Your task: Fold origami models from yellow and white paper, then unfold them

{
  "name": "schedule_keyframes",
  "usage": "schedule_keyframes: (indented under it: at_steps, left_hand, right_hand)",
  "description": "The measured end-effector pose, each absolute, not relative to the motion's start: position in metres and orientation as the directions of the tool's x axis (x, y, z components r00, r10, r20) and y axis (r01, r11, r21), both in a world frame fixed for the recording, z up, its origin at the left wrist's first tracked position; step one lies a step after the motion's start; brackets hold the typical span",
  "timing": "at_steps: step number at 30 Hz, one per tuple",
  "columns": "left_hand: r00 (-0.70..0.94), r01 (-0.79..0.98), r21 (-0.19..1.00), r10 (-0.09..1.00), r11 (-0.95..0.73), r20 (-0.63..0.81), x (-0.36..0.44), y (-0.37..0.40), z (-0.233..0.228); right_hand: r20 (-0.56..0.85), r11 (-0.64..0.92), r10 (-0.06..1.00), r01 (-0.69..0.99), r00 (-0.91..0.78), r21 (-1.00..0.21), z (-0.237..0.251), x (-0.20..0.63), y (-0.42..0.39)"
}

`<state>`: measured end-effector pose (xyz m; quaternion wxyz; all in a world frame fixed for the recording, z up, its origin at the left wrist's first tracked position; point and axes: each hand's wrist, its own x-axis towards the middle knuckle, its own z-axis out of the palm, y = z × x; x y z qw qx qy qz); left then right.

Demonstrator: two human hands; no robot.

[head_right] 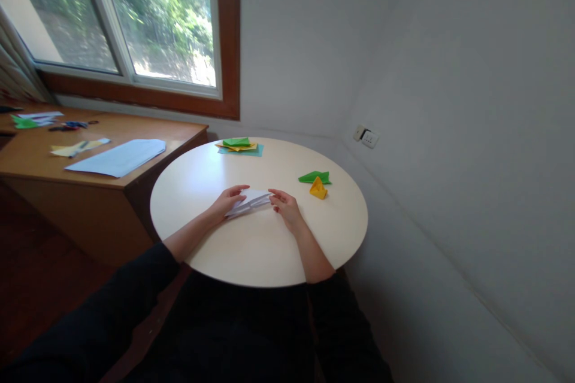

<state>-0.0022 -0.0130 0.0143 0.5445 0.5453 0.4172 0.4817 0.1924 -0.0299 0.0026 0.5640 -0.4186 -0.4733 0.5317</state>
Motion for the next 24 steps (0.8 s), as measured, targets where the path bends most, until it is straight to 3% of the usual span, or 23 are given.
schedule_keyframes:
  at_steps: [16, 24]
  left_hand:
    - [0.273, -0.126, 0.991, 0.962, 0.054, -0.017, -0.002, -0.018, 0.018]
    - [0.311, 0.047, 0.995, 0.948, -0.09, 0.071, -0.004, -0.017, 0.017]
  right_hand:
    - [0.091, 0.093, 0.996, -0.195, 0.018, -0.976, 0.004, 0.191, -0.031]
    - [0.205, 0.208, 0.975, -0.032, 0.09, -0.977, -0.006, 0.19, -0.023]
